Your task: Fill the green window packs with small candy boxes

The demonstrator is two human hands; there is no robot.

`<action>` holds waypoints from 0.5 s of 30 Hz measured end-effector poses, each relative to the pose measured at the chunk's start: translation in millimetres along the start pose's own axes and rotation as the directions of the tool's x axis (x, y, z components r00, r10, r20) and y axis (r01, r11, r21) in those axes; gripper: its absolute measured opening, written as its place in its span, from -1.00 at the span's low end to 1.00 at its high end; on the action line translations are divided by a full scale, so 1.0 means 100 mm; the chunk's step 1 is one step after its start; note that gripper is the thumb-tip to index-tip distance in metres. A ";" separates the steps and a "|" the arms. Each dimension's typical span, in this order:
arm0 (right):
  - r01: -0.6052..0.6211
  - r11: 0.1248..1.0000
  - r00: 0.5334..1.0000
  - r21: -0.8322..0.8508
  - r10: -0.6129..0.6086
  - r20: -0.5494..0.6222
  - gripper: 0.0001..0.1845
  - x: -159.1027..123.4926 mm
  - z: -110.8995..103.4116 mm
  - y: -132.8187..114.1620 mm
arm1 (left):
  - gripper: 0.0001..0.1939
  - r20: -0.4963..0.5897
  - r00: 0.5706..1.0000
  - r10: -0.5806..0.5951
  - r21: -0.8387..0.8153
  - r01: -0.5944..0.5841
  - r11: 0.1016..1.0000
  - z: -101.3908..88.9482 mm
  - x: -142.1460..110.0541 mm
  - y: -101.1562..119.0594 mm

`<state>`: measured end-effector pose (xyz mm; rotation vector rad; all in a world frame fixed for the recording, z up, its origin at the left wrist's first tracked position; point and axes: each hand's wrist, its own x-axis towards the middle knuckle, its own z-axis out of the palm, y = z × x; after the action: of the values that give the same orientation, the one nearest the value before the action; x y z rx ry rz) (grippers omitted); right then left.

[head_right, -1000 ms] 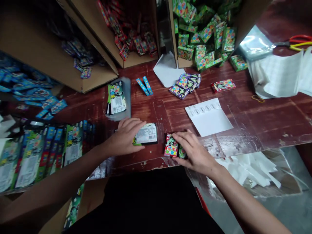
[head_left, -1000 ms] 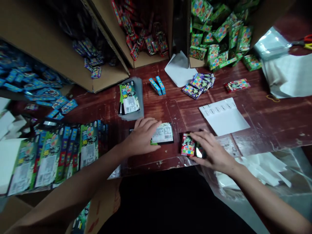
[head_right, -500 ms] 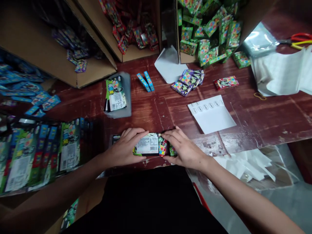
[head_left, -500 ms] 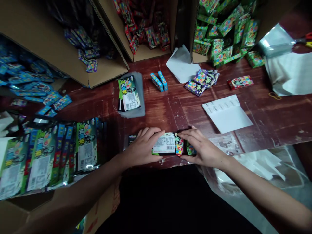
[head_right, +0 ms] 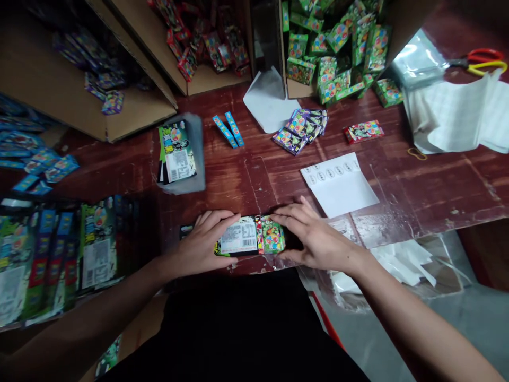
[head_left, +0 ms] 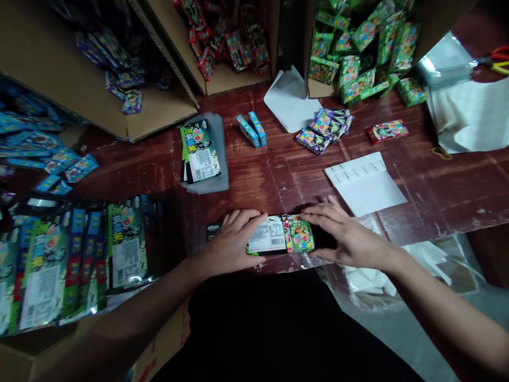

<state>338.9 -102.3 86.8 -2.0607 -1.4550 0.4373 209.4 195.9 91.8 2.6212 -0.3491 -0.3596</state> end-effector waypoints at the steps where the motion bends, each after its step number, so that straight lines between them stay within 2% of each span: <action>1: 0.015 1.000 1.000 0.019 -0.015 0.001 -0.19 0.03 -0.01 0.01 | -0.06 0.002 1.000 0.010 -0.016 -0.010 1.000 0.00 0.01 0.01; 9: 0.011 0.989 0.999 0.150 -0.004 -0.046 -0.16 0.12 0.00 0.15 | -0.04 -0.038 0.999 -0.007 -0.035 0.006 0.999 -0.06 0.10 0.06; 15: -0.018 0.972 0.993 0.234 0.044 -0.108 -0.13 0.16 -0.13 0.18 | -0.03 -0.055 0.998 -0.034 -0.105 0.028 0.994 -0.22 0.22 0.15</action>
<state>365.8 -94.9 86.5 -1.8920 -1.2447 0.4727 233.6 185.5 113.6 2.5311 -0.2639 -0.3048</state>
